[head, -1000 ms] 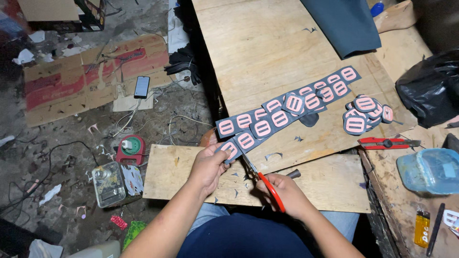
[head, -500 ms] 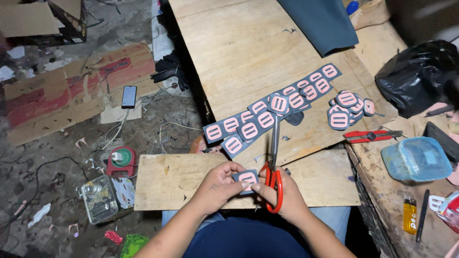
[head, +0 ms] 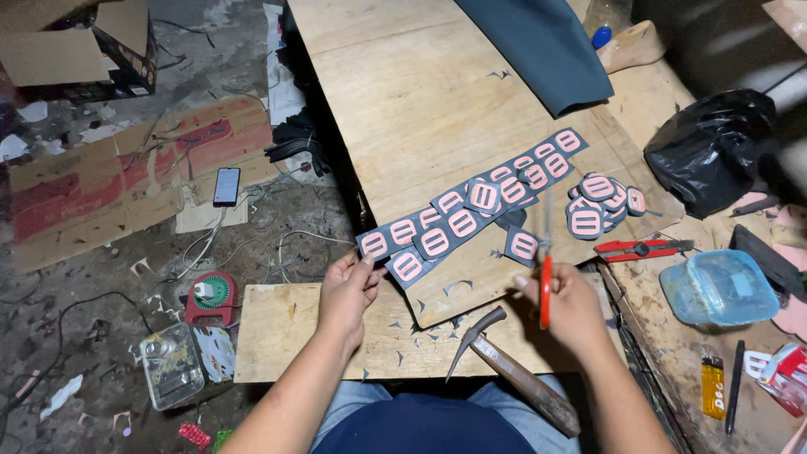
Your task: The person uses red-handled scissors to cut individual oval-shaped patches from a dark gray fabric sheet. They trim around each patch and place the cut pieces on a wooden board nearby.
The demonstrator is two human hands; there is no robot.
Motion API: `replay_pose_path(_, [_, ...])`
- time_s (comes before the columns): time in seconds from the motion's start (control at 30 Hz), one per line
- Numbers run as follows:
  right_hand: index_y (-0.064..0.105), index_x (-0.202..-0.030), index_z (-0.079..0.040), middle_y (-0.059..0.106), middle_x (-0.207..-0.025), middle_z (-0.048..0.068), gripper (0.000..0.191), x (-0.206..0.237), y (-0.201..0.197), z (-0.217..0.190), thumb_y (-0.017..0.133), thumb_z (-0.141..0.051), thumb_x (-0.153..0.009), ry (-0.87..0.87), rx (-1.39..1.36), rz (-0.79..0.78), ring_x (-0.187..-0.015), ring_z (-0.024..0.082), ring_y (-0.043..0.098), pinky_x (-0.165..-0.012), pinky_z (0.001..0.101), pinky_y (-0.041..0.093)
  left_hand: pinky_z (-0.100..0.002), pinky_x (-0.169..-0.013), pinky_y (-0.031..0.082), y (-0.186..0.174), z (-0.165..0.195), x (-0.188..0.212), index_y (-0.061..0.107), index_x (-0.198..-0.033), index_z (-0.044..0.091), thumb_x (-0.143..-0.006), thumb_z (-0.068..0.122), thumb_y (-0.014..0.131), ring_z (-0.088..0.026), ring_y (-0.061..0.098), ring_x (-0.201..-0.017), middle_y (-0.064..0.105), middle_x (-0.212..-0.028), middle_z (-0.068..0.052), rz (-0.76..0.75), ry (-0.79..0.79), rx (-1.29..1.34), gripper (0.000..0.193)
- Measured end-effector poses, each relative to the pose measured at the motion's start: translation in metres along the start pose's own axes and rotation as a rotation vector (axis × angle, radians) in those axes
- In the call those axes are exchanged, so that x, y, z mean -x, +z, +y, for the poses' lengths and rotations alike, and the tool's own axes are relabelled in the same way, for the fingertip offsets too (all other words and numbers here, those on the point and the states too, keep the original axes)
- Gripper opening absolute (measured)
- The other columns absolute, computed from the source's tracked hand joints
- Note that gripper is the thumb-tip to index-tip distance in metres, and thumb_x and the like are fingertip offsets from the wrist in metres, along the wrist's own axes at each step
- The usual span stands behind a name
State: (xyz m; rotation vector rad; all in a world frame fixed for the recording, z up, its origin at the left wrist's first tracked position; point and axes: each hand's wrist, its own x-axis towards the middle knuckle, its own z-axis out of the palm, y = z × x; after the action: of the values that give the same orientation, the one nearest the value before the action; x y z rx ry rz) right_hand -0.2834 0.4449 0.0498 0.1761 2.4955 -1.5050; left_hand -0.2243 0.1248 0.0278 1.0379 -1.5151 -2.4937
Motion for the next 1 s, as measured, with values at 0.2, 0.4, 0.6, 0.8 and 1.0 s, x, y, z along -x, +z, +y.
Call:
replay_pose_path(0.2, [0.064,-0.099,-0.001,0.062,-0.065,0.003,0.037,0.045,0.034,0.012,0.069,-0.036,-0.089,0.192,-0.170,-0.487,-0.046,0.014,0.056,-0.044,0.0267,0.043,-0.021,-0.059,0.045,0.006,-0.008,-0.003,0.065,-0.103,0.002,-0.093,0.018,0.072,-0.007,0.058,-0.067,0.066,-0.085,-0.002,-0.023,-0.057,-0.063,0.020])
replay_pose_path(0.4, [0.065,-0.113,-0.003,0.062,-0.071,0.006,0.047,0.071,0.046,0.016,0.057,-0.045,-0.094,0.242,-0.303,-0.662,-0.049,0.015,0.059,-0.049,0.0266,0.047,-0.022,-0.060,0.048,0.012,-0.027,0.006,0.062,-0.097,0.002,-0.088,0.011,0.074,-0.009,0.059,-0.067,0.066,-0.078,-0.002,-0.044,0.157,-0.161,0.017])
replay_pose_path(0.6, [0.064,-0.113,-0.001,0.061,-0.073,0.007,0.055,0.072,0.039,0.016,0.049,-0.051,-0.095,0.266,-0.479,-0.595,-0.052,0.016,0.057,-0.051,0.0276,0.047,-0.037,-0.070,0.046,0.030,-0.010,0.031,0.065,-0.097,0.000,-0.088,0.018,0.077,-0.025,0.056,-0.078,0.058,-0.083,-0.011,0.070,0.721,-0.777,0.024])
replay_pose_path(0.8, [0.065,-0.114,0.000,0.061,-0.074,0.008,0.055,0.076,0.032,0.015,0.046,-0.049,-0.098,0.282,-0.561,-0.557,-0.054,0.016,0.058,-0.053,0.0276,0.047,-0.048,-0.085,0.043,0.064,0.020,0.005,0.071,-0.100,0.004,-0.084,0.024,0.075,-0.036,0.057,-0.100,0.062,-0.099,-0.013,0.049,0.942,-1.123,0.026])
replay_pose_path(1.0, [0.064,-0.116,0.000,0.061,-0.076,0.008,0.050,0.074,0.024,0.023,0.048,-0.044,-0.099,0.252,-0.613,-0.538,-0.056,0.016,0.058,-0.054,0.0281,0.048,-0.044,-0.077,0.047,0.079,0.017,-0.010,0.067,-0.081,0.007,-0.088,0.017,0.070,-0.031,0.062,-0.089,0.064,-0.089,-0.011,-0.016,0.974,-1.016,0.013])
